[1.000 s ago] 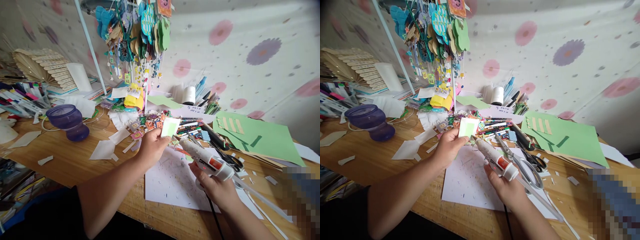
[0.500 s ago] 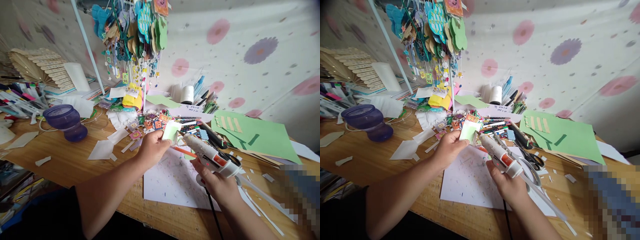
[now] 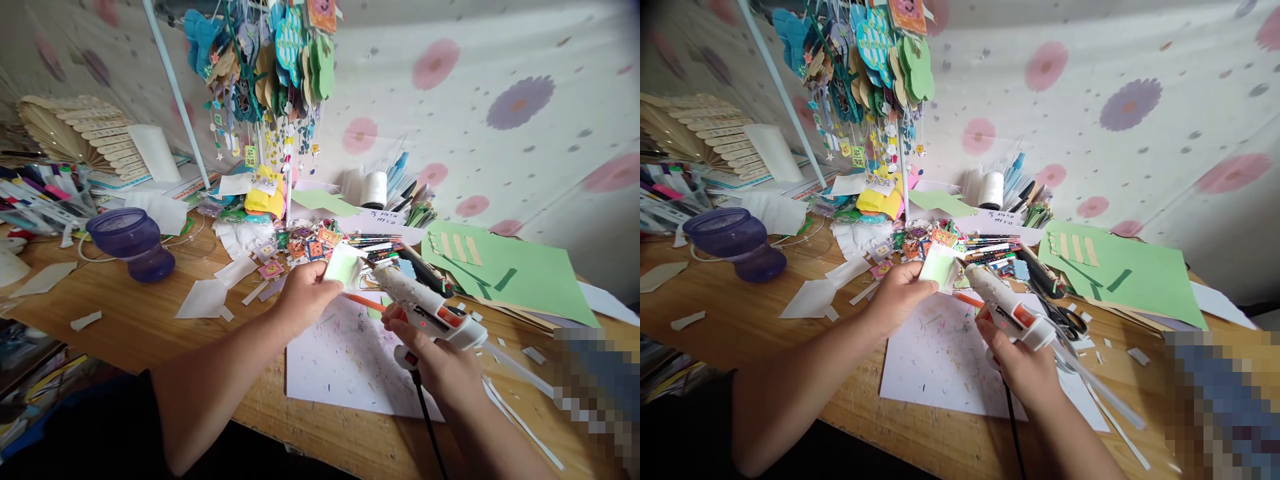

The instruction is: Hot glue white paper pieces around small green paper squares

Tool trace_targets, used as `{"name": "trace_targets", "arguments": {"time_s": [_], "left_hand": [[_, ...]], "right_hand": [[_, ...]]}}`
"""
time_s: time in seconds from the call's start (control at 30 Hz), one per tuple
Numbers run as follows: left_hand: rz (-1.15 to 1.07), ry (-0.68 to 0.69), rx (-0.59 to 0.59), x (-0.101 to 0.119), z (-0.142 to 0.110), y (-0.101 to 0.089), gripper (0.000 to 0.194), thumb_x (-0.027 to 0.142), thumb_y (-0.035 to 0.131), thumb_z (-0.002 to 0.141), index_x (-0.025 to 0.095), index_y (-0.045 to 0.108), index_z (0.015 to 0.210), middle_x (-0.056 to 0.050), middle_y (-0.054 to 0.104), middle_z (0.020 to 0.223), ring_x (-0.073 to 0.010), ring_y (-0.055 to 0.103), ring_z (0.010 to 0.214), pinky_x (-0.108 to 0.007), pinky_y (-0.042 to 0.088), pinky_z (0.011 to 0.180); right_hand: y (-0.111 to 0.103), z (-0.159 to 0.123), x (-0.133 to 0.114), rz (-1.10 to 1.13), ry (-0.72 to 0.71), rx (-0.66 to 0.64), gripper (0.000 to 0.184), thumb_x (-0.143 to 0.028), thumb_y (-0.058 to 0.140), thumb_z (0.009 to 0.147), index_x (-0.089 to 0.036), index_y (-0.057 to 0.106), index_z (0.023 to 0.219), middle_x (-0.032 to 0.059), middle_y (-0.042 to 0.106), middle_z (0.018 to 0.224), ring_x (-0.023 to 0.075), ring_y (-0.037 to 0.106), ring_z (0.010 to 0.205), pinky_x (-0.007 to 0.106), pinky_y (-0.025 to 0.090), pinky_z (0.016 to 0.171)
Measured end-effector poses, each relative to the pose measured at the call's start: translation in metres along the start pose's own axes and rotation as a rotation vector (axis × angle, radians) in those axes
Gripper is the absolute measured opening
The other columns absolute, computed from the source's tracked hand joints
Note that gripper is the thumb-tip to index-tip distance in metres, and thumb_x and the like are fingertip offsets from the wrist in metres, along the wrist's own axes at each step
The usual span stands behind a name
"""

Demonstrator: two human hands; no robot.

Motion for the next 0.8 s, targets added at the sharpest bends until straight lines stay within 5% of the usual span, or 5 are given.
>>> {"name": "trace_targets", "arguments": {"time_s": [0.2,0.43,0.7,0.8], "left_hand": [[-0.081,-0.032,0.043,-0.001,0.002,-0.006,0.006,0.022,0.062,0.066,0.017,0.065,0.065,0.000,0.060,0.063,-0.0148,0.053,0.063,-0.027,0.040,0.060],[-0.098,-0.009,0.081,-0.003,0.006,-0.012,0.008,0.020,0.064,0.065,0.017,0.068,0.070,-0.001,0.064,0.067,-0.0154,0.057,0.064,-0.027,0.044,0.059],[-0.169,-0.074,0.067,-0.005,0.007,-0.011,0.010,0.019,0.063,0.064,0.015,0.070,0.070,-0.002,0.065,0.064,-0.0148,0.059,0.063,-0.028,0.045,0.063],[-0.265,-0.122,0.037,-0.008,0.008,-0.008,0.009,0.019,0.064,0.062,0.014,0.069,0.068,-0.002,0.064,0.062,-0.0131,0.059,0.061,-0.028,0.046,0.066]], "right_hand": [[0.002,0.003,0.006,-0.012,0.044,-0.116,0.020,-0.042,0.067,0.077,-0.022,0.068,0.076,0.0032,0.066,0.065,0.0153,0.056,0.046,0.026,0.044,0.038],[0.005,0.003,-0.005,-0.079,-0.043,-0.086,0.015,-0.039,0.071,0.072,-0.024,0.070,0.072,0.0045,0.067,0.063,0.0257,0.067,0.064,0.035,0.053,0.051],[-0.008,0.003,0.008,-0.076,0.039,-0.034,0.018,-0.038,0.071,0.073,-0.021,0.069,0.075,0.0036,0.064,0.064,0.0191,0.059,0.056,0.028,0.044,0.042],[-0.011,0.006,0.008,0.052,0.012,-0.020,0.016,-0.039,0.070,0.075,-0.022,0.067,0.077,0.0027,0.066,0.076,0.0190,0.062,0.064,0.030,0.049,0.052]]}}
Point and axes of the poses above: each hand's wrist, its own z-axis towards the middle knuckle, its own y-axis out of the palm, x = y × z, the point moved 10 cm from there along z, towards the middle knuckle
